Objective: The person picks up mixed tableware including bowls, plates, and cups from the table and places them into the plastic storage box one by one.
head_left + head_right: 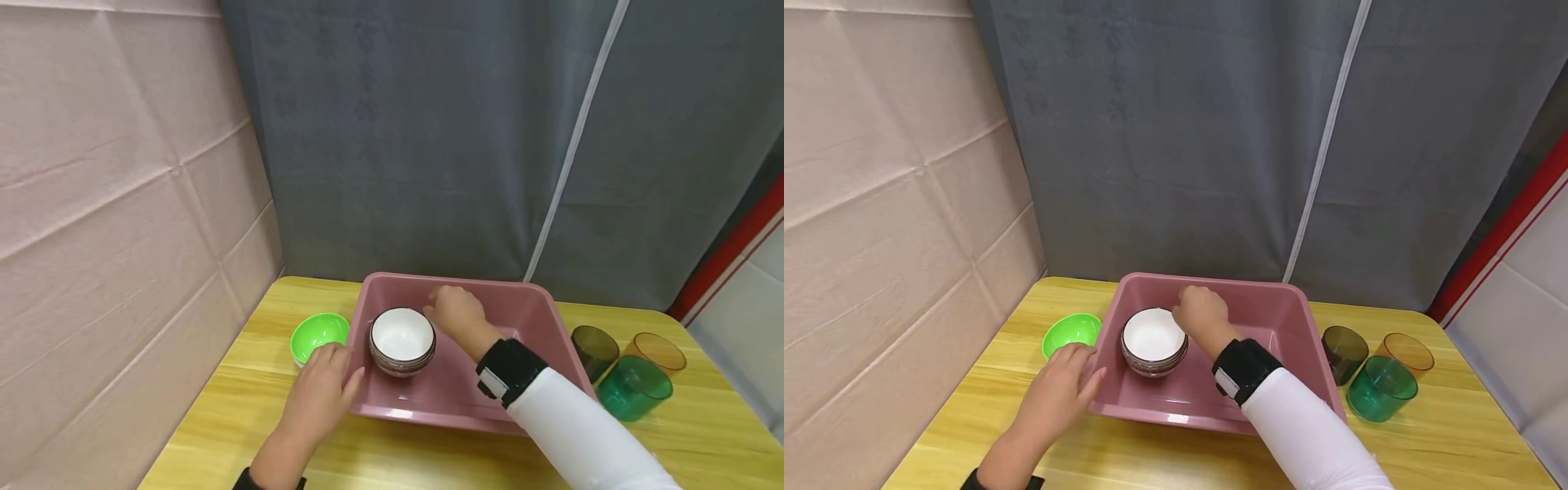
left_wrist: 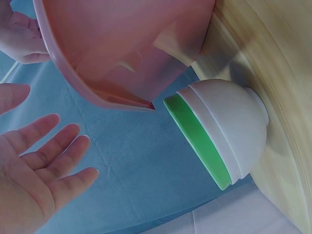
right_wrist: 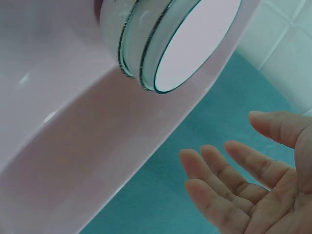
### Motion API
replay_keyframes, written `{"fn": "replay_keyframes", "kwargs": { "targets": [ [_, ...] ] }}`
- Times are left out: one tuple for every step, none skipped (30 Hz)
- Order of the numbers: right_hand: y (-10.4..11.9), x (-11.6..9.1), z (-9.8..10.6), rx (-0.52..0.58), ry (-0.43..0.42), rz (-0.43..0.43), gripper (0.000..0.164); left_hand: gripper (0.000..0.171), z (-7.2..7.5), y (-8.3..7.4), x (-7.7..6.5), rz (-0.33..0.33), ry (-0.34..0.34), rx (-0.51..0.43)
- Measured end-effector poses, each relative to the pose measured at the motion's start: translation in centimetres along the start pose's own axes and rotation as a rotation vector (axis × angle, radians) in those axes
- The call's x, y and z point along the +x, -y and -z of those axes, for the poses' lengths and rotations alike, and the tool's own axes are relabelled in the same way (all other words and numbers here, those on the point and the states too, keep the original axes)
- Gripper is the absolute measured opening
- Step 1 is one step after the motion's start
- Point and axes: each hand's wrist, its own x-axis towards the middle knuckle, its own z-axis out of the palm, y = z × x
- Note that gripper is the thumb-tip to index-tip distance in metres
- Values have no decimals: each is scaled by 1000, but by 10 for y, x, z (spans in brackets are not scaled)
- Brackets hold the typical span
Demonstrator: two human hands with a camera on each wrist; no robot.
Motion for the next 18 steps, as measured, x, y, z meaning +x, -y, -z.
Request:
{"fn": "replay_keyframes", "kwargs": {
  "targets": [
    [0,-1,1,3,0,2,25,28,0,1,1,2,0,-2],
    [1,-2,2,4,-2,5,29,29,1,1,1,4,-2,-2],
    [1,-4,3,6,-4,8,32,29,1,2,2,10,-2,-2],
    [1,-5,4,10,-5,10,35,29,1,3,2,18,-2,-3],
    [1,-7,5,13,-4,13,36,29,2,4,3,28,-2,-5],
    [1,-8,6,15,-3,15,37,29,2,4,3,41,1,-8],
    [1,-10,7,18,-1,17,38,30,2,5,4,54,6,-9],
    [2,-12,7,18,-1,21,39,30,3,6,4,68,13,-10],
    [2,-13,8,22,4,22,40,31,3,7,5,84,21,-15],
    [2,-15,9,23,5,26,41,31,3,8,5,101,28,-17],
    [2,-17,9,23,8,29,42,32,4,10,5,118,35,-21],
    [2,-18,10,24,8,32,42,32,4,11,6,136,40,-25],
    [2,-20,10,23,5,36,43,33,4,13,6,153,44,-30],
    [2,-22,11,20,-1,43,43,34,5,15,6,172,47,-35],
    [2,-24,11,20,-5,46,43,34,5,17,7,191,50,-39],
    [2,-25,11,18,-11,51,43,35,5,19,7,209,53,-39],
    [2,-27,12,20,-13,52,44,36,5,22,8,225,54,-43],
    [2,-29,12,21,-16,56,44,37,6,25,8,242,56,-45]
  ]
}}
